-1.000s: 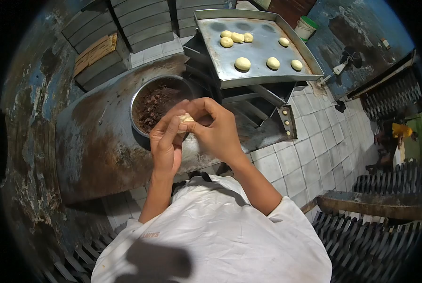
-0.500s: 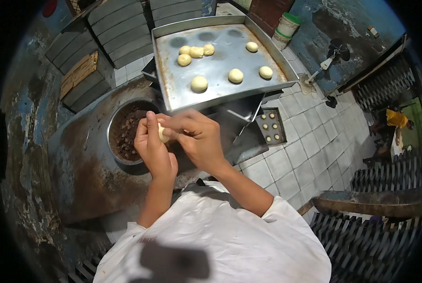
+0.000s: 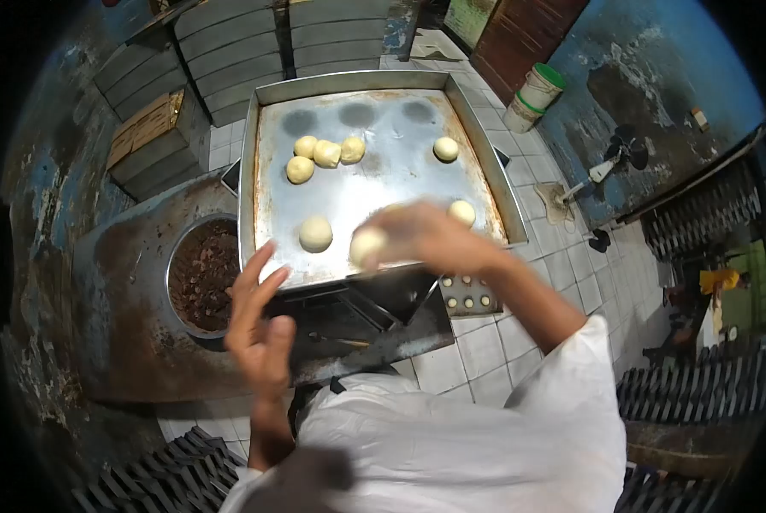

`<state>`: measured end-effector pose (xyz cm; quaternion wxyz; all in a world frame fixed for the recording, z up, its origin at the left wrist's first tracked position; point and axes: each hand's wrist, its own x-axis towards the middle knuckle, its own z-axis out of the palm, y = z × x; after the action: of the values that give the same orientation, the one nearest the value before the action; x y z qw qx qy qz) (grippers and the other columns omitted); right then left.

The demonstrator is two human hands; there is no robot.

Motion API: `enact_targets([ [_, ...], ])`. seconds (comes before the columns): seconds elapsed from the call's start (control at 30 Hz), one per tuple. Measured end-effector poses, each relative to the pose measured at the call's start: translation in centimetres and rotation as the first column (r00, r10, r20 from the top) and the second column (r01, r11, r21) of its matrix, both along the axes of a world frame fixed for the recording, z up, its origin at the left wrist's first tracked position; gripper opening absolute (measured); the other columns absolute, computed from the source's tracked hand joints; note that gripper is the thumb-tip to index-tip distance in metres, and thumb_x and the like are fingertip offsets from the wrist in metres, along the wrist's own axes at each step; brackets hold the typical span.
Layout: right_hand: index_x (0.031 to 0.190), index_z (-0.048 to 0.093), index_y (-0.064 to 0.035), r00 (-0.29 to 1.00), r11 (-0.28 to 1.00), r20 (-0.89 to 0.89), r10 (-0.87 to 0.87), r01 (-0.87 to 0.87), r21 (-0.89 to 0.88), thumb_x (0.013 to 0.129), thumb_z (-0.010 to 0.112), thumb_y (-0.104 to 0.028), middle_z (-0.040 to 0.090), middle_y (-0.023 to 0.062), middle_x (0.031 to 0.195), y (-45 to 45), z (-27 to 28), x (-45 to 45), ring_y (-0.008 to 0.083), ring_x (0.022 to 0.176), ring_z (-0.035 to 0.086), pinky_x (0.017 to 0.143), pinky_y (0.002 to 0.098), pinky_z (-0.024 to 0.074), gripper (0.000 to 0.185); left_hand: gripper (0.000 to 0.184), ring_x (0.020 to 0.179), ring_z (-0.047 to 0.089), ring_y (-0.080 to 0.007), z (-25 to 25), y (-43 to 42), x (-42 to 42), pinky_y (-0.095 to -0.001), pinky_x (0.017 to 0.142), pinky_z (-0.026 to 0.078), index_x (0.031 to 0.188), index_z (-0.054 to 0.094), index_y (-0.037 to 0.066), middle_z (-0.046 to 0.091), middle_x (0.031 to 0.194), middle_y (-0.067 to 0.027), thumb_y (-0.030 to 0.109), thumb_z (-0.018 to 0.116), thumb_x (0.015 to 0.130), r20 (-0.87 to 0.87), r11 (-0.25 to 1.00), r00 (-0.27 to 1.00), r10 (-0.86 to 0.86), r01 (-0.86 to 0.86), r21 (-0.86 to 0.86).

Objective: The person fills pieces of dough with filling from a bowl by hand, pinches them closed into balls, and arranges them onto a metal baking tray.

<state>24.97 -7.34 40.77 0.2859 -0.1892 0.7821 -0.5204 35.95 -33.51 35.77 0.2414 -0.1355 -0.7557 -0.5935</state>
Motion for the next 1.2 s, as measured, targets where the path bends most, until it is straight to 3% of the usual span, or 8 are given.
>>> enact_targets([
  [0.17, 0.133, 0.06, 0.0028, 0.51, 0.815, -0.86, 0.02, 0.49, 0.31, 0.088, 0.077, -0.023, 0.062, 0.0212, 0.138, 6.2, -3.6, -19.0, 0.0374, 0.123, 0.062, 0.101, 0.0426, 0.0517, 0.055, 0.028, 0.124, 0.058, -0.0282, -2.5, -4.7, 3.4, -0.0416, 0.111, 0.04, 0.111, 0.07, -0.006, 0.064, 0.13, -0.0189, 0.013, 0.055, 0.097, 0.152, 0.925, 0.932, 0.328, -0.35, 0.149],
  [0.27, 0.15, 0.039, -0.0002, 0.636, 0.627, -0.669, 0.385, 0.353, 0.695, 0.09, 0.075, -0.027, 0.032, 0.0236, 0.162, 10.0, -12.4, -27.4, 0.0373, 0.145, 0.039, 0.111, 0.0466, 0.0432, 0.076, 0.025, 0.121, 0.058, -0.0259, -3.9, -6.8, 6.2, -0.0395, 0.109, 0.04, 0.11, 0.07, -0.005, 0.065, 0.127, -0.0174, 0.009, 0.054, 0.098, 0.18, 0.885, 0.872, 0.455, -0.466, 0.017],
  [0.3, 0.144, 0.051, -0.0004, 0.354, 0.724, -0.868, 0.347, 0.487, 0.489, 0.095, 0.069, -0.036, 0.053, 0.0262, 0.146, 10.9, -14.7, -27.5, 0.0397, 0.132, 0.054, 0.103, 0.0484, 0.0485, 0.063, 0.024, 0.119, 0.058, -0.0242, -4.2, -7.4, 7.3, -0.0382, 0.107, 0.042, 0.109, 0.07, -0.004, 0.065, 0.126, -0.0162, 0.008, 0.053, 0.099, 0.179, 0.862, 0.852, 0.491, -0.505, 0.037],
  [0.4, 0.113, 0.073, 0.0, 0.766, 0.675, -0.545, -0.34, 0.603, 0.427, 0.103, 0.054, -0.04, 0.073, 0.0262, 0.093, 7.9, -6.8, -26.8, 0.0429, 0.089, 0.072, 0.082, 0.0524, 0.0541, 0.045, 0.021, 0.116, 0.059, -0.022, -5.5, -8.6, 9.9, -0.0367, 0.105, 0.043, 0.107, 0.07, -0.004, 0.065, 0.123, -0.0159, 0.005, 0.052, 0.1, 0.234, 0.781, 0.784, 0.575, -0.611, 0.13],
  [0.6, 0.141, 0.045, 0.0145, 0.46, 0.717, -0.88, 0.118, 0.574, 0.396, 0.108, 0.039, -0.036, 0.052, 0.0357, 0.141, 9.6, -17.2, -33.4, 0.0477, 0.135, 0.047, 0.117, 0.0489, 0.0344, 0.061, 0.019, 0.11, 0.059, -0.0186, -6.1, -9.5, 10.9, -0.035, 0.099, 0.045, 0.103, 0.069, -0.004, 0.065, 0.119, -0.0158, 0.003, 0.052, 0.102, 0.284, 0.678, 0.724, 0.628, -0.689, 0.258],
  [0.83, 0.148, 0.05, -0.0064, 0.419, 0.541, -0.908, 0.009, 0.762, 0.357, 0.102, 0.053, -0.048, 0.055, 0.0159, 0.147, 6.4, -13.1, -30.0, 0.0381, 0.142, 0.044, 0.119, 0.0555, 0.0296, 0.062, 0.022, 0.112, 0.059, -0.0143, -6.1, -10.1, 11.6, -0.0309, 0.096, 0.045, 0.107, 0.071, 0.001, 0.065, 0.122, -0.0084, 0.011, 0.052, 0.106, 0.223, 0.726, 0.777, 0.589, -0.629, 0.278],
  [0.97, 0.113, 0.069, -0.0153, 0.562, 0.899, -0.826, 0.031, 0.345, 0.268, 0.084, 0.08, -0.04, 0.069, 0.0035, 0.117, -0.1, -8.9, -21.9, 0.0258, 0.118, 0.058, 0.103, 0.0564, 0.0364, 0.04, 0.02, 0.112, 0.059, -0.0158, -5.5, -10.1, 10.9, -0.0316, 0.097, 0.045, 0.105, 0.071, -0.001, 0.066, 0.118, -0.0093, 0.01, 0.053, 0.105, 0.21, 0.716, 0.774, 0.597, -0.632, 0.296],
  [1.2, 0.099, 0.072, -0.0117, 0.509, 0.773, -0.819, 0.265, 0.396, 0.496, 0.079, 0.072, -0.012, 0.074, 0.0051, 0.093, -2.2, -8.7, -17.5, 0.0288, 0.099, 0.066, 0.093, 0.052, 0.0373, 0.02, 0.015, 0.102, 0.06, -0.0187, -3.3, -5.8, 4.7, -0.0316, 0.097, 0.043, 0.098, 0.07, -0.006, 0.068, 0.105, -0.0137, 0.001, 0.057, 0.096, 0.097, 0.829, 0.927, 0.363, -0.369, 0.419],
])
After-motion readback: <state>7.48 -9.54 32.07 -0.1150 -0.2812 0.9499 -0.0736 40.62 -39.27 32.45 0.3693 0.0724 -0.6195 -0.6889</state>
